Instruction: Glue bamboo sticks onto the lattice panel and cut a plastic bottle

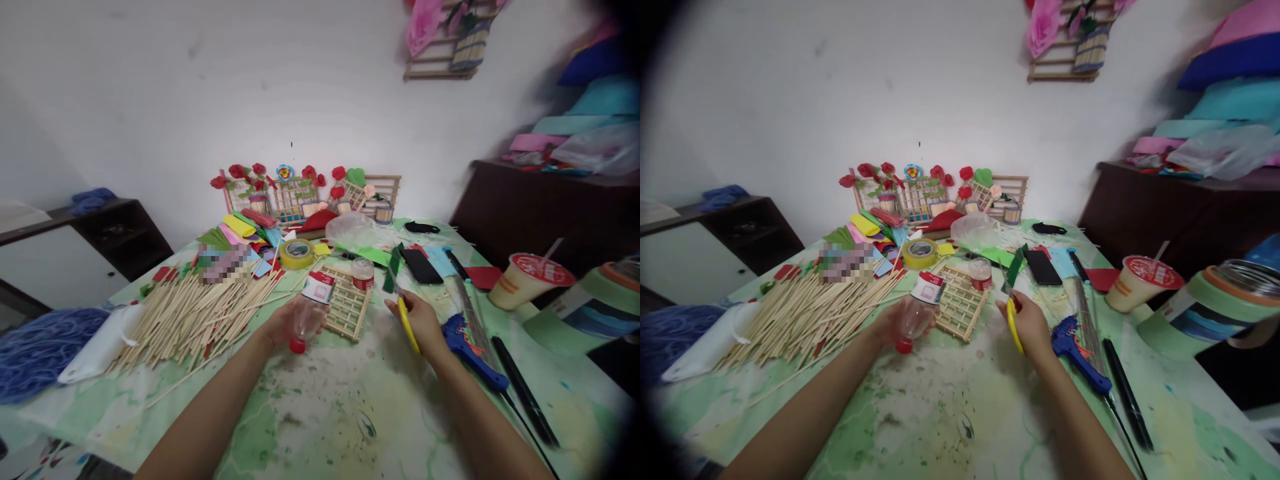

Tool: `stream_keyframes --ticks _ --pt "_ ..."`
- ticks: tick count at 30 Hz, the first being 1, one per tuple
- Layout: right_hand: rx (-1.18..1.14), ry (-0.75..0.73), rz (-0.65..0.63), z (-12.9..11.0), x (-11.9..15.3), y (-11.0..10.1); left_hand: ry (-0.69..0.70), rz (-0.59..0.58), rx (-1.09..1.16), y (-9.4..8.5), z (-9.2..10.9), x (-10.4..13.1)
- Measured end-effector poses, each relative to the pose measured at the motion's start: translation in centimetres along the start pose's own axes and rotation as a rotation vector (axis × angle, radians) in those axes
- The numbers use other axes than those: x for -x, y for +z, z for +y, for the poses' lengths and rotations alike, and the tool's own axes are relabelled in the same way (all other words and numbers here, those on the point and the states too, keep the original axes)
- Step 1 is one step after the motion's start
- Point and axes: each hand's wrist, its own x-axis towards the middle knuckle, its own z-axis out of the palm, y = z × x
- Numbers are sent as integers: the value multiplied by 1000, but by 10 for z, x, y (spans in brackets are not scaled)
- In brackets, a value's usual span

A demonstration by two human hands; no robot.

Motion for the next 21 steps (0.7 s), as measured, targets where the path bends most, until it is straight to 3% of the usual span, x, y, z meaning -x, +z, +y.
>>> stream_keyframes --ticks 5,15,18,20,21 --pt "-166 20 94 6 -4 10 -107 -16 110 10 -6 -2" --pt "-500 53 252 4 16 42 107 106 -7 8 -18 -10" --pt "-548 20 242 5 20 44 111 77 -8 11 -11 -2" --pt "-557 -20 234 5 21 45 95 -15 22 18 2 13" --pt "-546 -39 228 5 22 45 156 -31 55 23 10 21"
